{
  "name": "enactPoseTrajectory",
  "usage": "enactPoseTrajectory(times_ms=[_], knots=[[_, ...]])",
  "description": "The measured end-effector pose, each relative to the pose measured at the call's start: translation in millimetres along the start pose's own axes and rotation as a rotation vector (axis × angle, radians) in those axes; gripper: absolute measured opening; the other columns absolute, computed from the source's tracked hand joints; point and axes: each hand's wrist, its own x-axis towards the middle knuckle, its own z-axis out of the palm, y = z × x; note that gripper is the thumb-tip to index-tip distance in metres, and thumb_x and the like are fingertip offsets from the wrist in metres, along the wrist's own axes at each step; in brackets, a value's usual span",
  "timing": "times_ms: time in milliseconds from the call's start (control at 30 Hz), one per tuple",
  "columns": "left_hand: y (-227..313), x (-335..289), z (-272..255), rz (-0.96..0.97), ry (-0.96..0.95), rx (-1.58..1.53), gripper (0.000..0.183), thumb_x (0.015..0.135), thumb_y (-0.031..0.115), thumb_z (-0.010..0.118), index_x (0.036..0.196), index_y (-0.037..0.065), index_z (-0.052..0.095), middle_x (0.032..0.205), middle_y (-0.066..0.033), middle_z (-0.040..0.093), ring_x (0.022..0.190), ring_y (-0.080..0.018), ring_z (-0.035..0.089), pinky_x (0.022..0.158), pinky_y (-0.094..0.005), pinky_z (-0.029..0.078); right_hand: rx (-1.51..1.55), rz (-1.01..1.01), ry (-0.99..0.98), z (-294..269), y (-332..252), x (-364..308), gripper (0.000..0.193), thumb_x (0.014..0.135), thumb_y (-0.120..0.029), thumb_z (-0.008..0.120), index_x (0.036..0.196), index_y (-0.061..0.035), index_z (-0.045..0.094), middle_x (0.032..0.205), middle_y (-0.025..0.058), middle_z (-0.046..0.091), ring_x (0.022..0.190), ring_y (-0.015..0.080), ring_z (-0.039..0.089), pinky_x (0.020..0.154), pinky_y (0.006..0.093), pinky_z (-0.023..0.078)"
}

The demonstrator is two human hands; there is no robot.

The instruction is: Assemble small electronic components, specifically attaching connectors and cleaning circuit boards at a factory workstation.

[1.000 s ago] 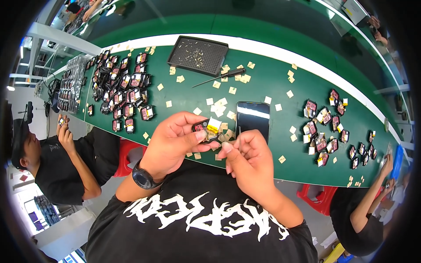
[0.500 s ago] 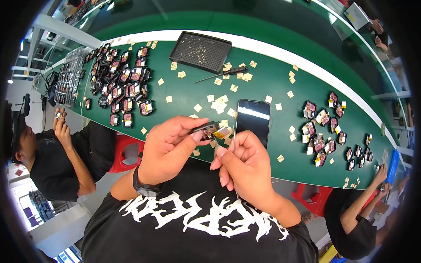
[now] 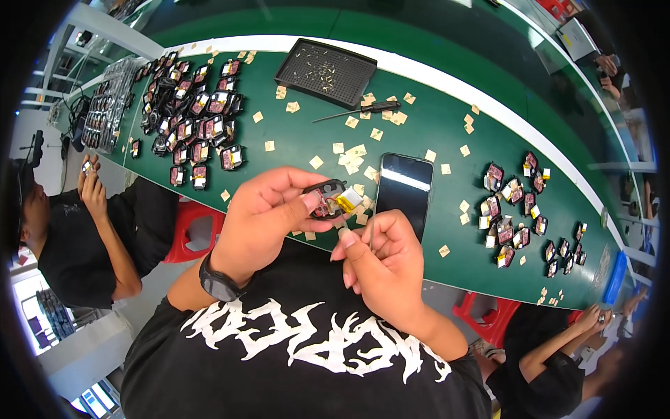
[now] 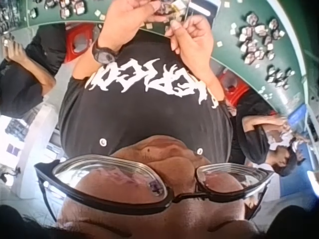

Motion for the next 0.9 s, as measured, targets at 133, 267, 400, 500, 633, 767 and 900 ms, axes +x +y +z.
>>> enactPoseTrajectory(times_ms=[133, 267, 400, 500, 633, 767, 900], knots=[[-3, -1, -3, -0.048, -0.029, -0.129, 0.025, 0.103, 0.002, 0.055, 0.125, -0.009, 0.058, 0.117, -0.0181, 0.069, 0.104, -0.0283, 0.072, 0.088, -0.0340, 0.063, -0.014, -0.119, 0.043, -10, 10, 6, 0.019, 0.102, -0.003, 0.059, 0.097, -0.0080, 0.041, 0.084, 0.0153, 0.069, 0.052, 0.0079, 0.056, 0.042, 0.0196, 0.040], [-1, -3, 2, -0.027, 0.025, -0.029, 0.025, 0.103, 0.002, 0.055, 0.125, -0.009, 0.058, 0.116, -0.0170, 0.069, 0.105, -0.0256, 0.071, 0.090, -0.0333, 0.062, 0.011, -0.030, 0.017, -14, 4, 0, 0.019, 0.102, -0.003, 0.059, 0.097, -0.0076, 0.041, 0.083, 0.0164, 0.069, 0.051, 0.0086, 0.057, 0.041, 0.0196, 0.042], [-3, -7, 4, 0.058, 0.017, 0.081, 0.026, 0.103, 0.002, 0.055, 0.126, -0.009, 0.057, 0.116, -0.0154, 0.069, 0.107, -0.0200, 0.070, 0.091, -0.0313, 0.060, -0.029, 0.124, -0.011, -6, -8, -4, 0.018, 0.102, -0.004, 0.059, 0.097, -0.0069, 0.042, 0.079, 0.0151, 0.069, 0.048, 0.0078, 0.057, 0.040, 0.0196, 0.042], [-7, -10, 2, 0.126, -0.008, 0.257, 0.026, 0.103, 0.001, 0.054, 0.127, -0.009, 0.058, 0.116, -0.0138, 0.069, 0.108, -0.0160, 0.068, 0.092, -0.0297, 0.059, -0.024, 0.156, -0.005, -4, -9, 1, 0.019, 0.101, -0.003, 0.060, 0.096, -0.0066, 0.042, 0.078, 0.0146, 0.069, 0.046, 0.0075, 0.056, 0.038, 0.0196, 0.041], [-8, -12, 0, 0.145, -0.021, 0.444, 0.025, 0.103, 0.000, 0.053, 0.126, -0.010, 0.059, 0.115, -0.0131, 0.069, 0.107, -0.0164, 0.068, 0.092, -0.0299, 0.058, -0.043, 0.152, 0.040, -2, -9, -1, 0.019, 0.101, -0.003, 0.060, 0.095, -0.0066, 0.042, 0.077, 0.0141, 0.068, 0.044, 0.0073, 0.054, 0.036, 0.0197, 0.039], [-2, -10, -2, 0.099, -0.053, 0.372, 0.025, 0.103, 0.000, 0.053, 0.125, -0.010, 0.059, 0.116, -0.0135, 0.070, 0.105, -0.0160, 0.069, 0.091, -0.0297, 0.059, -0.028, 0.112, 0.045, -1, -6, -2, 0.020, 0.100, -0.001, 0.060, 0.094, -0.0065, 0.042, 0.077, 0.0146, 0.068, 0.044, 0.0069, 0.053, 0.035, 0.0196, 0.037], [-1, -8, -1, 0.067, -0.059, 0.213, 0.025, 0.103, 0.000, 0.054, 0.126, -0.009, 0.060, 0.115, -0.0138, 0.070, 0.103, -0.0156, 0.069, 0.090, -0.0293, 0.059, -0.020, 0.100, 0.029, -2, -4, -2, 0.020, 0.100, 0.000, 0.060, 0.094, -0.0062, 0.042, 0.077, 0.0150, 0.068, 0.043, 0.0066, 0.052, 0.035, 0.0196, 0.036]])
